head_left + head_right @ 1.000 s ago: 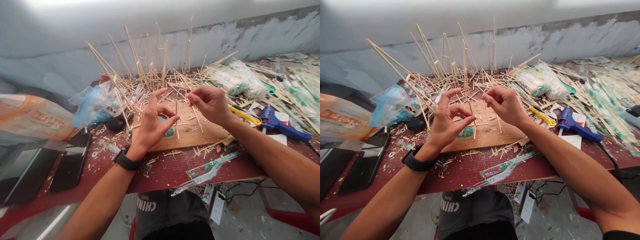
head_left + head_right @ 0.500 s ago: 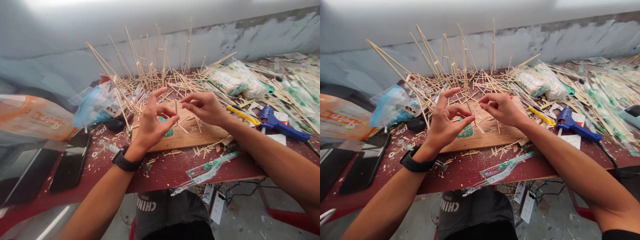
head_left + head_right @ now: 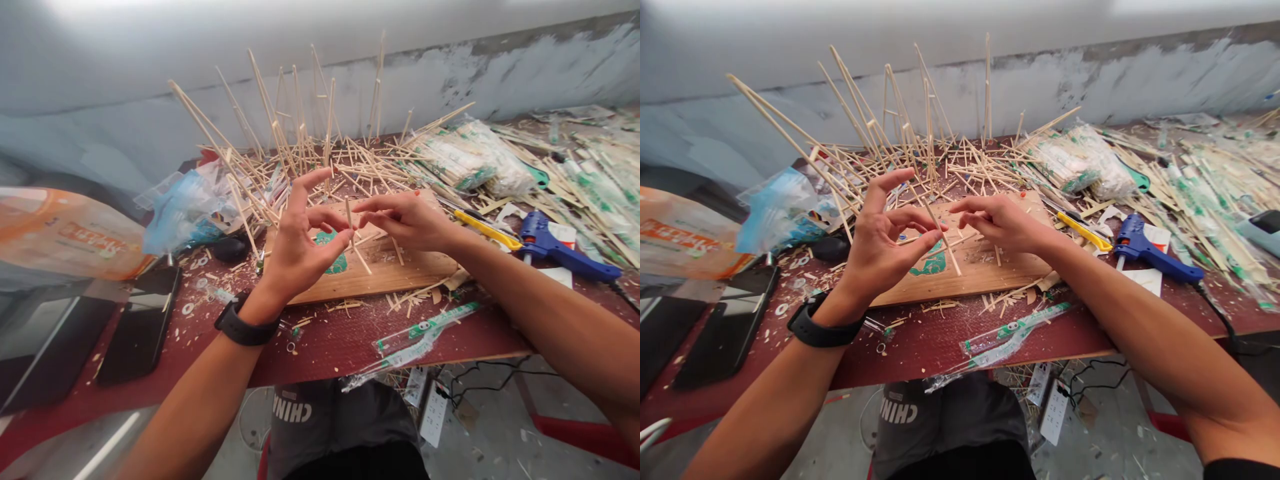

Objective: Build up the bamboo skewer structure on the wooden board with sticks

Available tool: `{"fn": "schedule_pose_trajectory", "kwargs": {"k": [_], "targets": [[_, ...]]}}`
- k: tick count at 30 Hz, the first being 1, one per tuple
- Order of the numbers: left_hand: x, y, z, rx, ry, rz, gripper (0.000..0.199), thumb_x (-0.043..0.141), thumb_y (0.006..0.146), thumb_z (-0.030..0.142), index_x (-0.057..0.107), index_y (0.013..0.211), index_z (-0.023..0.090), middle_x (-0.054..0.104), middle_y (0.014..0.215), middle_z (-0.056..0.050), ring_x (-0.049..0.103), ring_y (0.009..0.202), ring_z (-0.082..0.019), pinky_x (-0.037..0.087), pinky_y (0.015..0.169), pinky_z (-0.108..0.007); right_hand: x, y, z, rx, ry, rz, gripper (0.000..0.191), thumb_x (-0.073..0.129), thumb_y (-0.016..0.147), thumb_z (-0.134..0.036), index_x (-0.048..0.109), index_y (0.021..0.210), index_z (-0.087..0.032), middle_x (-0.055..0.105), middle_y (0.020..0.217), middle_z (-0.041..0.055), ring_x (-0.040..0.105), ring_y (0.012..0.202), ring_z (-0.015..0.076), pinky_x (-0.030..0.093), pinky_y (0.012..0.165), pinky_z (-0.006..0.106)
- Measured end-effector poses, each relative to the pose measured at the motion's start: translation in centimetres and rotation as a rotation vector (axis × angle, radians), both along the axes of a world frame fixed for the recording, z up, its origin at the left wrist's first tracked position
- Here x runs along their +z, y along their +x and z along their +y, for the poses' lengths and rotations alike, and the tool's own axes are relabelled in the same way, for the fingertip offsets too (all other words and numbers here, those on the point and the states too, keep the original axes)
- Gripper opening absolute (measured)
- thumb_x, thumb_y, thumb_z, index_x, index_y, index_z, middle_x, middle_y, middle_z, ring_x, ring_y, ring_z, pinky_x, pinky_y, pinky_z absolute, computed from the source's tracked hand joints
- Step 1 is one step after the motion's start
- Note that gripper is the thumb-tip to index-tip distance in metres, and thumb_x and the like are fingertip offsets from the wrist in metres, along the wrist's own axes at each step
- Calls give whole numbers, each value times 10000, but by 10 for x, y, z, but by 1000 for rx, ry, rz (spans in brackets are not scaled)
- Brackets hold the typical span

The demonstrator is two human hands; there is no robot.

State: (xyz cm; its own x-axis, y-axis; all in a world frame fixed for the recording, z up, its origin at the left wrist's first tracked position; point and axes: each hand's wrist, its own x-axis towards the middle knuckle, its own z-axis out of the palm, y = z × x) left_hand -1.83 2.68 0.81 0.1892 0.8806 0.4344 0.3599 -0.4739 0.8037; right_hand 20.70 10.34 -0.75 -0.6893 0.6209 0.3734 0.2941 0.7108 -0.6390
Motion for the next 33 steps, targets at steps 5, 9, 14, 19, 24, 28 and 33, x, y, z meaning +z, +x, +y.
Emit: {"fn": "schedule_pose_trajectory", "kwargs": {"k": [5,9,14,19,24,28,33], "targets": [[0,0,0,12,0,7,722,683,876,152,357,1515,226,746,870,14,784,866,-204,645,872,-375,4,-1,-2,-44,-23,24,291,552,1023,-235,713,1217,-89,622,654,-34,455,534,66,349,535,253],[0,0,0,29,16,14,711,680,865,145,371,1500,232,737,879,17,779,883,-202,640,875,-370,8,-1,-4,-99,16,27,240,573,1015,-259,736,1114,-112,374,556,-99,317,506,71,254,505,277],[-4,-3,4,2,66,-51,697,709,849,128,398,1465,229,737,867,23,778,851,-197,634,821,-349,11,-2,-4,-135,4,35,210,569,1024,-278,726,1049,-142,329,576,-89,273,526,80,221,498,283],[-9,-5,7,-44,113,-125,693,707,847,99,406,1456,237,742,832,44,787,854,-196,633,804,-349,10,-2,-4,-121,-75,45,231,555,1033,-294,735,1075,-156,509,647,-39,363,558,86,303,507,271],[-10,-4,7,-53,132,-155,680,692,851,73,412,1447,241,752,839,52,786,852,-178,631,806,-331,6,-2,-3,-127,-103,69,284,576,1001,-293,729,1169,-123,746,933,69,614,788,129,465,655,272],[-10,-4,8,-40,164,-158,678,707,855,74,420,1442,255,747,846,54,791,843,-179,638,793,-329,6,-3,-3,-118,-120,68,303,559,1006,-307,706,1192,-117,766,971,79,645,825,136,465,675,280],[-10,-7,9,-30,223,-145,703,733,875,113,397,1468,284,755,933,35,797,871,-186,654,794,-332,9,-4,-6,-92,-290,81,317,558,1013,-273,638,1284,-128,788,1000,82,470,575,69,355,531,272]]}}
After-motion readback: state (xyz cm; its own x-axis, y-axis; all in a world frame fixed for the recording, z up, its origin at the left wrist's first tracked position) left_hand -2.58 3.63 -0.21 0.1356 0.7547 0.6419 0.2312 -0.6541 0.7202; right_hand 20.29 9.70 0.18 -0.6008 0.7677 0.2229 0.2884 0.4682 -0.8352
